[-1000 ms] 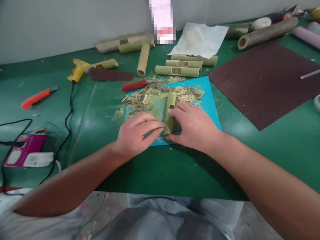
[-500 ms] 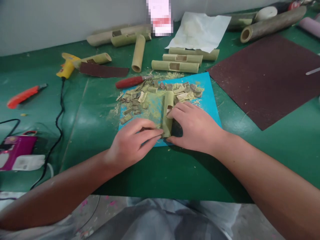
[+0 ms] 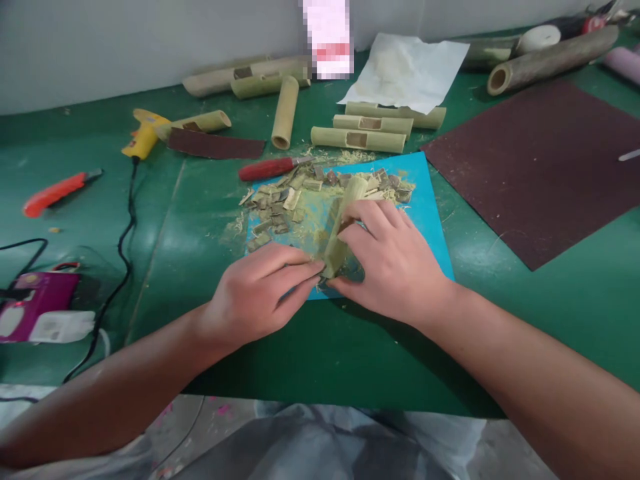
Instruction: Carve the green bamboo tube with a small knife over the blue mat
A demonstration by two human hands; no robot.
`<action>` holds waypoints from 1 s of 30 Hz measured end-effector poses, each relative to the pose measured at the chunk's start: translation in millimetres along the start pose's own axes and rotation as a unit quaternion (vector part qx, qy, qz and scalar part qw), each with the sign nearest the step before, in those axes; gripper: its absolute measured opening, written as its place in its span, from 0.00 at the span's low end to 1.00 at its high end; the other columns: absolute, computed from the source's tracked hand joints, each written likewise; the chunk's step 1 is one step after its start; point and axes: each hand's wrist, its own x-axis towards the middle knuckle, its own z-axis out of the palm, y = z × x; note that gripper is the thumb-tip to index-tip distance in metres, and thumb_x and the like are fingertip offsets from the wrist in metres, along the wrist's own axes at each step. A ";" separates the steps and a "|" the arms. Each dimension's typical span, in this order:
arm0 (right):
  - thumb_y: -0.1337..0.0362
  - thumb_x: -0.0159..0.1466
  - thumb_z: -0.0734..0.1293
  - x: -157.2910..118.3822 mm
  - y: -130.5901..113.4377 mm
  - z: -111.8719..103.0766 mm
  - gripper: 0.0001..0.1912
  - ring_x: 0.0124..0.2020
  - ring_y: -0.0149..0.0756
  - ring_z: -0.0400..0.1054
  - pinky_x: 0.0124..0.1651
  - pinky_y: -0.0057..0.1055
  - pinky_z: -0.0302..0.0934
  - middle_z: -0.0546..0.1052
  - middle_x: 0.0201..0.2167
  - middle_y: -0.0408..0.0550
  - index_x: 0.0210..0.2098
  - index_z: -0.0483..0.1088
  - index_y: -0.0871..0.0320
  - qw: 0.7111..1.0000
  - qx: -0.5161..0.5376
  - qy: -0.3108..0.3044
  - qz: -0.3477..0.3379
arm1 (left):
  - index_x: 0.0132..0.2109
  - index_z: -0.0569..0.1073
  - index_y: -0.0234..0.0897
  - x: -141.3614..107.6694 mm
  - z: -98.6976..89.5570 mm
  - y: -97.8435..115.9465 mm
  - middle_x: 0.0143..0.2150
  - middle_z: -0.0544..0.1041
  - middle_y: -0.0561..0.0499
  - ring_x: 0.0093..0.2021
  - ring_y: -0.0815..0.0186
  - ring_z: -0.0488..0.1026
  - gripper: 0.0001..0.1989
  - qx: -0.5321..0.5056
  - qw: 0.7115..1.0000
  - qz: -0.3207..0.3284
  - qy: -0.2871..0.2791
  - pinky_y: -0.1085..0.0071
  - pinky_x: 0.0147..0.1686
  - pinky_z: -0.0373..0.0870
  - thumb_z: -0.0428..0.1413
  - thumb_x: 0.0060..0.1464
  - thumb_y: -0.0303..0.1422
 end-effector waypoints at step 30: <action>0.57 0.61 0.71 -18.8 -13.2 9.9 0.13 0.64 0.58 0.65 0.57 0.57 0.67 0.73 0.58 0.63 0.43 0.69 0.54 0.996 -0.013 0.008 0.092 | 0.50 0.77 0.35 -1.8 6.2 0.0 0.42 0.81 0.46 0.41 0.65 0.78 0.12 -0.042 0.997 -0.008 -0.059 0.68 0.42 0.78 0.49 0.70 0.28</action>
